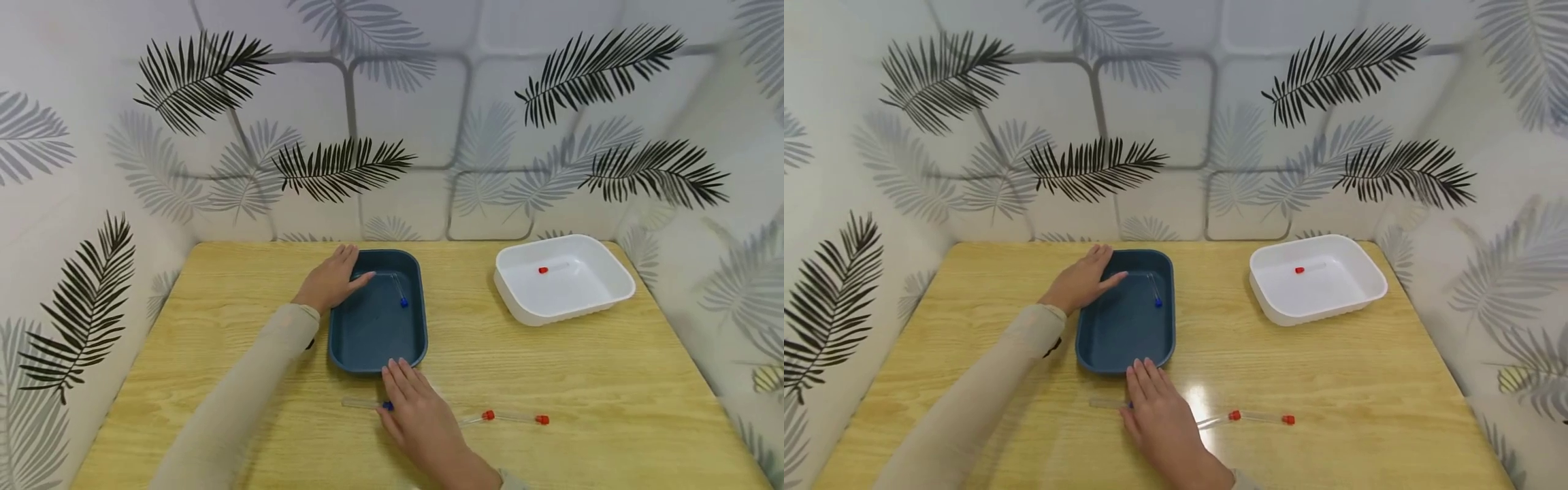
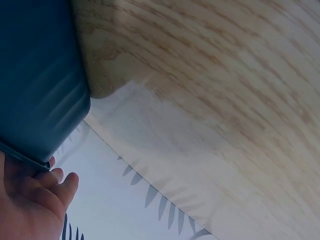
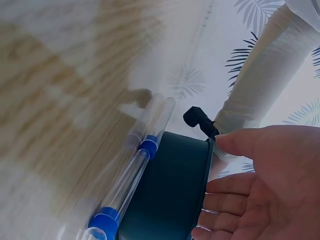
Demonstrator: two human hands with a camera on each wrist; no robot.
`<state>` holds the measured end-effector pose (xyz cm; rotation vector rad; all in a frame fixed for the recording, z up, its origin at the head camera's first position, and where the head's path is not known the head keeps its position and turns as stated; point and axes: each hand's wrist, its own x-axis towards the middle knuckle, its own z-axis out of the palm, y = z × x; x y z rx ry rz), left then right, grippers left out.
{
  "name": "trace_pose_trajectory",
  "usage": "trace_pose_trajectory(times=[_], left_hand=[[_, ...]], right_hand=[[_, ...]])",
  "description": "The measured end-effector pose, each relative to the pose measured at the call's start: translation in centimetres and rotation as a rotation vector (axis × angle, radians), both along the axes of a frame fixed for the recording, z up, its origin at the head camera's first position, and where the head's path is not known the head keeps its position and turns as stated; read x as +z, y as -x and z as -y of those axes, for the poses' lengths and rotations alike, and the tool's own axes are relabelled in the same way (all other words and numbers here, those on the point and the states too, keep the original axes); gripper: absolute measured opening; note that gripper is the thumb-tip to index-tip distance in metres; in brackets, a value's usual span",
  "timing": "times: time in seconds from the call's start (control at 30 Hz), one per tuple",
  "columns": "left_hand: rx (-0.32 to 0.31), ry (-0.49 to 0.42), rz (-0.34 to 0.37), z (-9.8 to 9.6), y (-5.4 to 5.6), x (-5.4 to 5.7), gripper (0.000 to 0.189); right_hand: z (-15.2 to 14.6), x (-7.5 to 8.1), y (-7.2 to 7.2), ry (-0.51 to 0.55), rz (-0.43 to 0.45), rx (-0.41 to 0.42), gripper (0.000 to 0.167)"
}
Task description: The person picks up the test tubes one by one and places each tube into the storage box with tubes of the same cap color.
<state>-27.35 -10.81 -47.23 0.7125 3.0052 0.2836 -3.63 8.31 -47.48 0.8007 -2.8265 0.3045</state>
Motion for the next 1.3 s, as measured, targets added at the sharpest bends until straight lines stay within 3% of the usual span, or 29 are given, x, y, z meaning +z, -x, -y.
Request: trace_pose_trajectory(times=[0.17,0.3,0.43,0.5,0.67,0.9,1.1,1.3], left_hand=[[-0.006,0.001,0.003,-0.2,0.4,-0.2,0.082],[-0.020,-0.013,0.002,0.0,0.4,-0.1,0.080],[-0.057,-0.060,-0.037,-0.3,0.0,1.6,0.084],[-0.083,-0.094,-0.057,-0.8,-0.4,2.9,0.085],[-0.171,-0.134,-0.073,-2.9,-2.3,5.7,0.080],[-0.298,-0.112,-0.078,-6.9,-6.2,7.9,0.079],[-0.356,-0.046,-0.078,-11.7,-8.6,8.4,0.078],[-0.408,0.043,-0.072,-17.2,-10.2,8.4,0.077]], right_hand=[[-0.7,0.2,0.3,0.036,0.118,0.025,0.058],[-1.7,0.8,0.4,0.192,0.179,0.056,0.058],[-3.8,1.6,1.1,0.388,0.120,0.061,0.060],[-5.6,2.2,1.7,0.427,0.091,0.034,0.059],[-10.7,3.3,3.4,0.391,0.090,-0.099,0.057],[-18.1,4.3,5.6,0.318,0.121,-0.275,0.057],[-23.9,4.9,7.1,0.277,0.251,-0.418,0.065],[-27.7,4.3,8.4,0.277,0.292,-0.485,0.069]])
